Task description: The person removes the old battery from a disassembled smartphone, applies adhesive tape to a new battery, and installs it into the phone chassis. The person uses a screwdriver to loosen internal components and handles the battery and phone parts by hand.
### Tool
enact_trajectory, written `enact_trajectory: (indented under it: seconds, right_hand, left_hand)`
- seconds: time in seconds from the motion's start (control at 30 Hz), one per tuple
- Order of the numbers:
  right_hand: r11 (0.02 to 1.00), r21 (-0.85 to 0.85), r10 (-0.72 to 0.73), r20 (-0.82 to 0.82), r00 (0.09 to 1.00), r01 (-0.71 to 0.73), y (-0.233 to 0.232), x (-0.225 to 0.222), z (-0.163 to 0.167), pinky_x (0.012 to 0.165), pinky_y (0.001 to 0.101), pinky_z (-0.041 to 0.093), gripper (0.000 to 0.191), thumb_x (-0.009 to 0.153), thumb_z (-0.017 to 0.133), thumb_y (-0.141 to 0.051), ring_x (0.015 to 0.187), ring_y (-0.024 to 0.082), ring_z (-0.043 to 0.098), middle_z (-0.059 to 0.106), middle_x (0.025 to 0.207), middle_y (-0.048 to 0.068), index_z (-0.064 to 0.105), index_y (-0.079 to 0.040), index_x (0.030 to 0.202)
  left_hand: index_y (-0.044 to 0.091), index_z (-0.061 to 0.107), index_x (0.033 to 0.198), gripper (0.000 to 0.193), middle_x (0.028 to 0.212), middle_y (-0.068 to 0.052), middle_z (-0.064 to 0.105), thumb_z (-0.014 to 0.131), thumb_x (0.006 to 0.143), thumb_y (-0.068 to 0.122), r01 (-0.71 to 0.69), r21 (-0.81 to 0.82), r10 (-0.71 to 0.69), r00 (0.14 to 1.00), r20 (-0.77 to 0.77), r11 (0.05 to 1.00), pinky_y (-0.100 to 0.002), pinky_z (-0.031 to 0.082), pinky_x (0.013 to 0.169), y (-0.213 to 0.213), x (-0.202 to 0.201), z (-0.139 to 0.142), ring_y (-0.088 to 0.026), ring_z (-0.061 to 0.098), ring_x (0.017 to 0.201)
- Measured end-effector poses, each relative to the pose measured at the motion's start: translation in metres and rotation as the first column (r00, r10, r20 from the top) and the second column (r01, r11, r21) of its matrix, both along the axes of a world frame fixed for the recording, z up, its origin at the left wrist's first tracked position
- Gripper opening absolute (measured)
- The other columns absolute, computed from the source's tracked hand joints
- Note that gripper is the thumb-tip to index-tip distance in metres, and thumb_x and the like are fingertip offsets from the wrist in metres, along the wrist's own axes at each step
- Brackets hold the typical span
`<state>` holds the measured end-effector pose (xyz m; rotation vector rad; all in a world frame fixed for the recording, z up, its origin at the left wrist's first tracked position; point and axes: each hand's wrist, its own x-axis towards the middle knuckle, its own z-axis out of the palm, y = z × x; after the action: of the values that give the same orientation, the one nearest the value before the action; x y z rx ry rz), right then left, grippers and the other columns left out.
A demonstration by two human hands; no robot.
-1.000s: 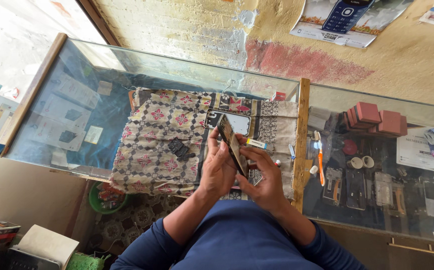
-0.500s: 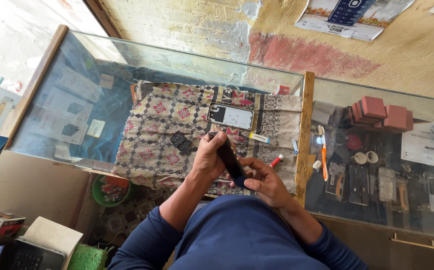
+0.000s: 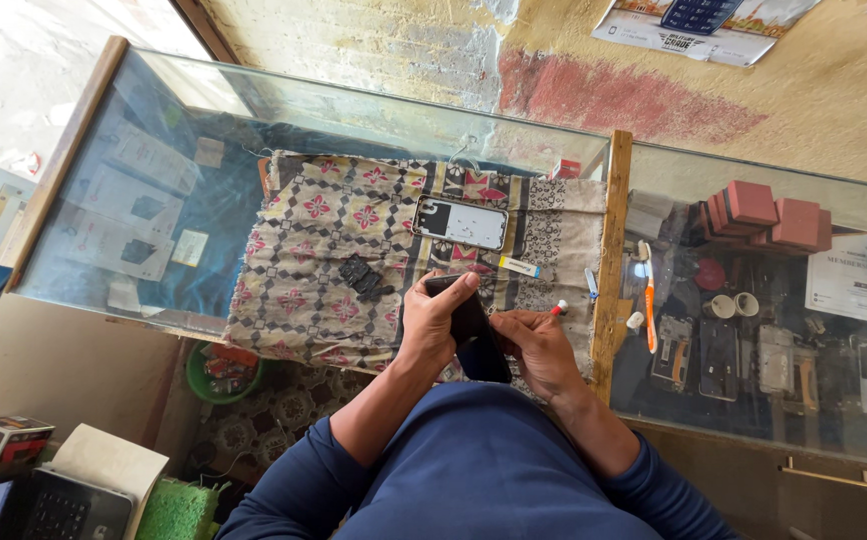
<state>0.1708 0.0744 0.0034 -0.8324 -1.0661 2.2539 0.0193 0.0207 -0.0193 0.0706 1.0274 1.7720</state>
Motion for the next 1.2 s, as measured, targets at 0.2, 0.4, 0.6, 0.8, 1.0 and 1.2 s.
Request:
enact_trajectory:
  seconds: [0.2, 0.4, 0.6, 0.8, 1.0, 1.2]
  right_hand:
    - [0.996, -0.086, 0.004, -0.032, 0.999, -0.007, -0.001, -0.001, 0.003, 0.065, 0.0293, 0.059, 0.022, 0.097, 0.07, -0.016, 0.07, 0.016, 0.072, 0.077, 0.084, 0.012, 0.076, 0.005, 0.1]
    - [0.975, -0.217, -0.073, -0.111, 0.991, 0.048, -0.011, -0.007, 0.006, 0.066, 0.0336, 0.062, 0.02, 0.096, 0.067, -0.018, 0.07, 0.018, 0.075, 0.076, 0.085, 0.012, 0.072, 0.002, 0.098]
    - [0.963, -0.266, -0.112, -0.208, 0.972, 0.054, -0.013, -0.011, -0.003, 0.076, 0.0334, 0.061, 0.017, 0.101, 0.069, -0.02, 0.08, 0.015, 0.071, 0.073, 0.093, 0.007, 0.068, -0.004, 0.101]
    - [0.928, -0.368, -0.126, -0.165, 0.978, 0.058, -0.012, -0.014, -0.005, 0.081, 0.0362, 0.06, 0.02, 0.095, 0.072, -0.024, 0.087, 0.017, 0.071, 0.073, 0.098, 0.006, 0.068, -0.006, 0.103]
    - [0.928, -0.366, -0.139, -0.157, 0.978, 0.073, -0.011, -0.018, -0.004, 0.081, 0.0382, 0.06, 0.027, 0.094, 0.072, -0.03, 0.088, 0.018, 0.071, 0.074, 0.1, 0.007, 0.069, -0.006, 0.106]
    - [0.925, -0.374, -0.141, -0.16, 0.977, 0.072, -0.008, -0.021, 0.0, 0.082, 0.0389, 0.06, 0.032, 0.093, 0.072, -0.032, 0.09, 0.019, 0.072, 0.075, 0.102, 0.008, 0.069, -0.005, 0.11]
  left_hand:
    - [0.002, 0.064, 0.088, 0.031, 0.076, -0.007, 0.067, 0.09, 0.076, 0.014, -0.05, 0.021, 0.051, 0.999, -0.017, 0.999, -0.029, 0.058, 0.06, 0.0, 0.002, 0.001, -0.015, 0.065, 0.061]
    - [0.004, 0.064, 0.086, 0.031, 0.075, -0.004, 0.066, 0.091, 0.076, 0.013, -0.109, -0.001, 0.109, 0.994, -0.019, 0.994, -0.026, 0.053, 0.057, 0.003, 0.005, 0.002, -0.011, 0.061, 0.059]
    - [0.003, 0.066, 0.085, 0.029, 0.074, -0.003, 0.065, 0.091, 0.076, 0.014, -0.121, 0.016, 0.121, 0.992, -0.027, 0.993, -0.026, 0.052, 0.055, 0.006, 0.007, 0.003, -0.01, 0.059, 0.058]
    - [0.002, 0.066, 0.086, 0.029, 0.074, -0.003, 0.066, 0.091, 0.077, 0.013, -0.112, 0.019, 0.113, 0.992, -0.048, 0.994, -0.025, 0.052, 0.056, 0.009, 0.006, 0.006, -0.01, 0.06, 0.059]
    - [0.002, 0.066, 0.088, 0.029, 0.076, -0.005, 0.068, 0.091, 0.075, 0.012, -0.105, -0.002, 0.105, 0.994, -0.039, 0.994, -0.026, 0.054, 0.057, 0.016, 0.006, 0.011, -0.011, 0.062, 0.06]
    - [0.0, 0.067, 0.089, 0.03, 0.078, -0.006, 0.069, 0.091, 0.075, 0.012, -0.101, -0.02, 0.1, 0.994, -0.047, 0.995, -0.026, 0.053, 0.057, 0.021, 0.005, 0.013, -0.012, 0.063, 0.061]
